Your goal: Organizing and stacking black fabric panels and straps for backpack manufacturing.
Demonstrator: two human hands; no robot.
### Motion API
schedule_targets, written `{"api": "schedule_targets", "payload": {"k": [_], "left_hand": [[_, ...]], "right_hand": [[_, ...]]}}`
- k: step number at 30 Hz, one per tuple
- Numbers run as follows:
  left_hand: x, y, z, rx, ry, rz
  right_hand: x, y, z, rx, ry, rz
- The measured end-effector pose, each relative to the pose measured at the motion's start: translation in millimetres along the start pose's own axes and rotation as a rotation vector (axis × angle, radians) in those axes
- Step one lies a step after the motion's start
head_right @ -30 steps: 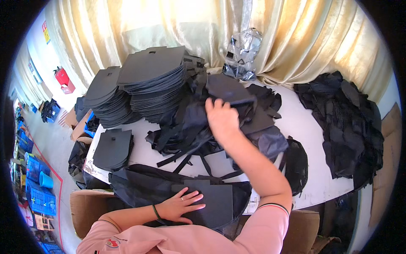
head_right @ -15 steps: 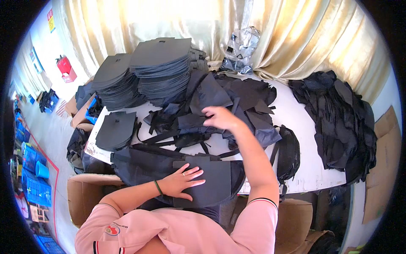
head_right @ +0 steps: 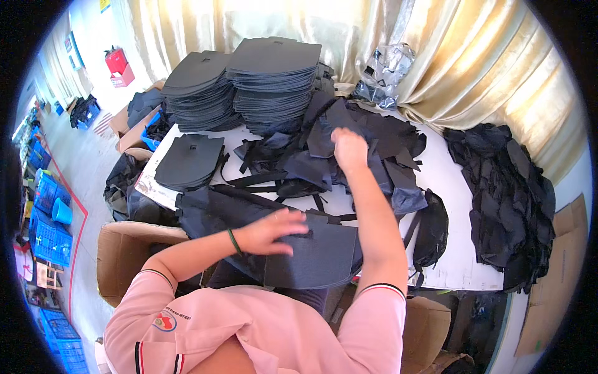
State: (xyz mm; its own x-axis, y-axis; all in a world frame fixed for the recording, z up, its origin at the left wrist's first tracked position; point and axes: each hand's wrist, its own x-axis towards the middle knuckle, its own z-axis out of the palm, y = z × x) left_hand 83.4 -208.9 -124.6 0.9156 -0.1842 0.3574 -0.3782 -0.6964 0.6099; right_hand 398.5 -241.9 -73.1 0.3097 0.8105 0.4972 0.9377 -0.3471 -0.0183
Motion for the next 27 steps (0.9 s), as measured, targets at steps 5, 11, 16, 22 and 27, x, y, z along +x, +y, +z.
{"api": "schedule_targets", "payload": {"k": [5, 11, 16, 22, 27], "left_hand": [[2.2, -9.7, -61.9, -0.089, 0.487, -0.267], [-9.6, -11.1, -63.8, -0.047, 0.423, -0.212], [-17.6, -28.4, -83.1, -0.083, 0.581, -0.283], [35.1, 9.4, -141.7, -0.079, 0.832, -0.139], [47.2, 31.0, -168.1, -0.556, 0.732, -0.002]], "right_hand": [[24.0, -23.2, -73.1, 0.109, -0.221, -0.118], [-23.3, -6.7, 0.5, -0.132, -0.601, 0.080], [28.8, -59.6, -100.7, 0.386, -0.044, -0.256], [49.5, -140.2, -243.6, 0.873, -0.092, -0.302], [44.9, -151.0, -273.3, 0.837, -0.001, -0.373]]}}
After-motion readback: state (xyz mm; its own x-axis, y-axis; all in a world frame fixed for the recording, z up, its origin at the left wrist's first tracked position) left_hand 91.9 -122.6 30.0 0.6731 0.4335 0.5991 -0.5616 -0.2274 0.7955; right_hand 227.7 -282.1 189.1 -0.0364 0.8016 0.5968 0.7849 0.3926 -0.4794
